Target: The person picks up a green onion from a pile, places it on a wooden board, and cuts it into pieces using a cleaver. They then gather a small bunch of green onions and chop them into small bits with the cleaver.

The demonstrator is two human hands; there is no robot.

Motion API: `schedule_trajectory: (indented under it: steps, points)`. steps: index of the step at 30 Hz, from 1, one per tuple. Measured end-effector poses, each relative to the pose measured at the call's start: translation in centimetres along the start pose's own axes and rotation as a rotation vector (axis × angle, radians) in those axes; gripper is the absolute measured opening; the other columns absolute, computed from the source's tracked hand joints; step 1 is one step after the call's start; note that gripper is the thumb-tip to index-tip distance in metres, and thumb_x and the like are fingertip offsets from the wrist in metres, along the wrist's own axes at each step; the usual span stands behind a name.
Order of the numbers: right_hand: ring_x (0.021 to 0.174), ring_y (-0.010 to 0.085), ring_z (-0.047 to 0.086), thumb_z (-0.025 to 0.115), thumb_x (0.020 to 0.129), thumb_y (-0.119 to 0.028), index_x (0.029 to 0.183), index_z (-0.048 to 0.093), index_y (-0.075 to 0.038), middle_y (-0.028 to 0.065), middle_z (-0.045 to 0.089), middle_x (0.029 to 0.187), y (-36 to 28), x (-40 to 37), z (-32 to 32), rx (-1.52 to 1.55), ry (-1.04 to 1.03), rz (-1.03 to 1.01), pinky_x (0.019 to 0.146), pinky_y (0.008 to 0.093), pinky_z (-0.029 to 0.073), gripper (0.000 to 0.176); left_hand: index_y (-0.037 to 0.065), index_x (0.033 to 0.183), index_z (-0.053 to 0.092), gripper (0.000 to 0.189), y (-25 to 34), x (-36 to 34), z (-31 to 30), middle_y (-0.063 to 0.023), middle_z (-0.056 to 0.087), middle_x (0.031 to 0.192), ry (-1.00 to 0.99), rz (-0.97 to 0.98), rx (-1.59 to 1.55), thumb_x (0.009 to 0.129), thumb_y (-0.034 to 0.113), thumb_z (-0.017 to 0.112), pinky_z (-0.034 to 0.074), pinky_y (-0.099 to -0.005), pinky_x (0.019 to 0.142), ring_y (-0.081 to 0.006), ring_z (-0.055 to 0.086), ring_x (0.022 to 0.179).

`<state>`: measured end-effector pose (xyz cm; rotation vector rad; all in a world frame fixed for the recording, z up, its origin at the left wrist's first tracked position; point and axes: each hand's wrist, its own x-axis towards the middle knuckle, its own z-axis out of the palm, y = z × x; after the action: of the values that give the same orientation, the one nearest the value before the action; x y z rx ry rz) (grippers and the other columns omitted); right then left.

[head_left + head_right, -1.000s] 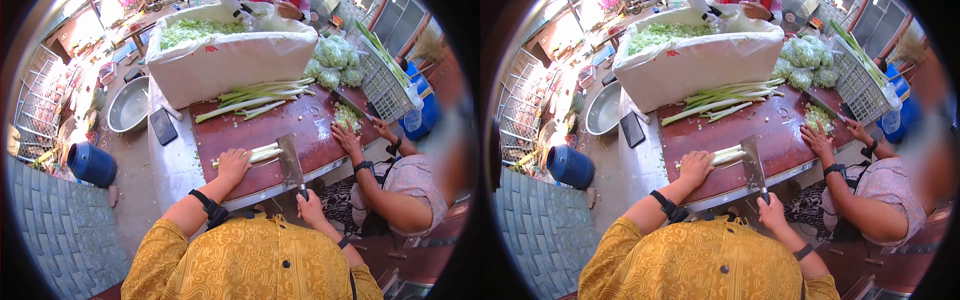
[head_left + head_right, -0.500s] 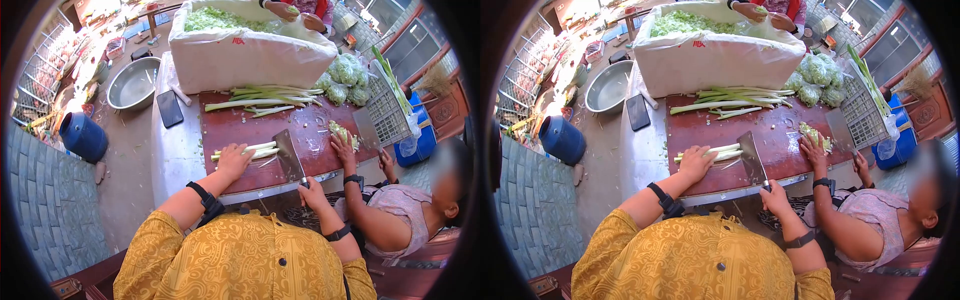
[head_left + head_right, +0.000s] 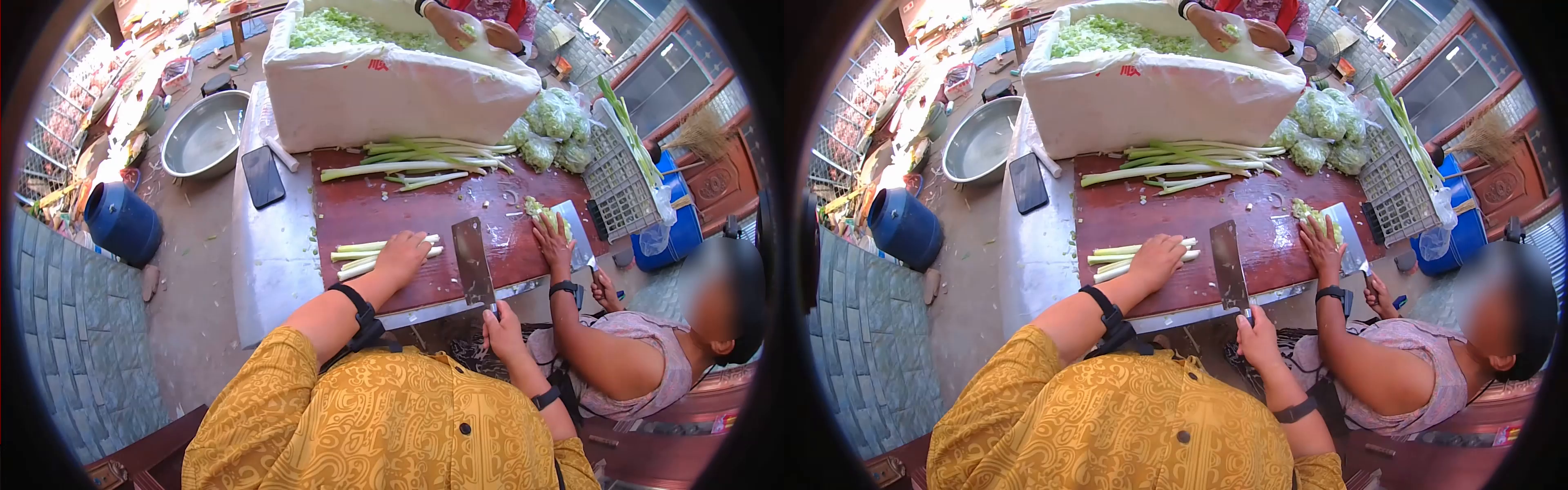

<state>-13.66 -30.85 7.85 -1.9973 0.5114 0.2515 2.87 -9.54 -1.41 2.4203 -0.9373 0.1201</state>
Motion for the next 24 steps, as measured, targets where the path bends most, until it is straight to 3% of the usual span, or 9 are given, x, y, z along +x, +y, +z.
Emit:
schedule_trajectory:
  steps: [2,5,9,10,13,16,19,22,24]
  points:
    - [0.044,0.0141,0.054,0.053,0.093,-0.018,0.11,0.052,-0.001,0.0084,0.056,0.063,0.3,0.3,-0.1,-0.093,0.021,-0.019,0.042,0.0295,0.044,0.024,0.009,0.106,0.058,0.031,-0.5,-0.1,0.8,-0.0119,0.056,0.123,0.057,0.051,-0.039,0.078,0.017,0.067,0.045,-0.041,0.092,-0.0305,0.052,0.113]
    - [0.053,0.0258,0.061,0.055,0.091,-0.019,0.11,0.052,-0.001,0.017,0.061,0.072,0.3,1.1,0.3,-0.231,0.045,-0.03,0.051,0.0378,0.048,0.027,0.008,0.101,0.058,0.027,-0.8,-0.3,1.4,-0.0126,0.058,0.119,0.134,0.103,-0.09,0.076,0.015,0.067,0.047,-0.0393,0.089,-0.0309,0.056,0.107]
    - [0.079,0.044,0.063,0.056,0.089,-0.021,0.111,0.053,-0.003,0.0262,0.063,0.085,1.0,2.3,1.7,-0.355,0.057,-0.155,0.071,0.0476,0.048,0.029,0.01,0.099,0.06,0.024,-0.8,-0.7,1.1,-0.0129,0.059,0.118,0.169,0.119,-0.081,0.076,0.016,0.064,0.048,-0.0405,0.086,-0.0311,0.058,0.104]
    - [0.093,0.0478,0.058,0.057,0.089,-0.022,0.112,0.052,-0.004,0.0275,0.063,0.091,-0.2,1.9,1.6,-0.327,-0.002,-0.105,0.079,0.0498,0.046,0.03,0.011,0.098,0.061,0.022,-0.8,-0.7,0.8,-0.0128,0.059,0.119,0.176,0.113,-0.067,0.077,0.017,0.062,0.049,-0.0411,0.084,-0.031,0.058,0.104]
    - [0.046,0.0186,0.057,0.057,0.09,-0.015,0.111,0.051,-0.002,0.0099,0.057,0.06,0.6,2.4,1.6,-0.454,0.036,-0.334,0.047,0.0339,0.046,0.025,0.009,0.1,0.057,0.03,-0.6,-1.2,-0.8,-0.0123,0.059,0.116,0.153,0.118,0.039,0.075,0.018,0.069,0.048,-0.0398,0.084,-0.0316,0.058,0.104]
    - [0.057,0.029,0.062,0.057,0.089,-0.014,0.111,0.052,-0.003,0.0162,0.06,0.066,-0.2,2.5,0.6,-0.472,0.026,-0.313,0.056,0.0396,0.048,0.026,0.009,0.098,0.056,0.028,-1.0,-1.5,-0.4,-0.0111,0.059,0.113,0.211,0.091,0.026,0.075,0.018,0.068,0.047,-0.0403,0.082,-0.0322,0.058,0.101]
    - [0.072,0.039,0.063,0.058,0.088,-0.016,0.111,0.052,-0.004,0.0211,0.061,0.074,-0.9,2.6,0.5,-0.542,0.061,-0.375,0.065,0.0438,0.048,0.026,0.008,0.097,0.055,0.027,-0.8,-0.8,-1.0,-0.0097,0.059,0.109,0.109,-0.024,-0.067,0.074,0.016,0.068,0.047,-0.0407,0.083,-0.0328,0.057,0.098]
    - [0.086,0.0477,0.059,0.058,0.088,-0.023,0.109,0.051,-0.004,0.0278,0.063,0.087,-2.7,2.0,0.1,-0.52,-0.056,-0.23,0.074,0.0521,0.047,0.029,0.007,0.094,0.055,0.025,-1.0,-0.4,-0.4,-0.0102,0.058,0.106,0.187,-0.024,-0.058,0.074,0.014,0.067,0.047,-0.0397,0.082,-0.0338,0.056,0.096]
    - [0.086,0.0477,0.059,0.058,0.088,-0.023,0.109,0.051,-0.004,0.0281,0.063,0.086,-2.6,1.9,-0.2,-0.54,-0.065,-0.233,0.074,0.0524,0.047,0.029,0.007,0.093,0.055,0.026,-1.4,-0.2,0.1,-0.0096,0.058,0.108,0.188,-0.012,-0.098,0.073,0.016,0.069,0.045,-0.0421,0.084,-0.0328,0.056,0.099]
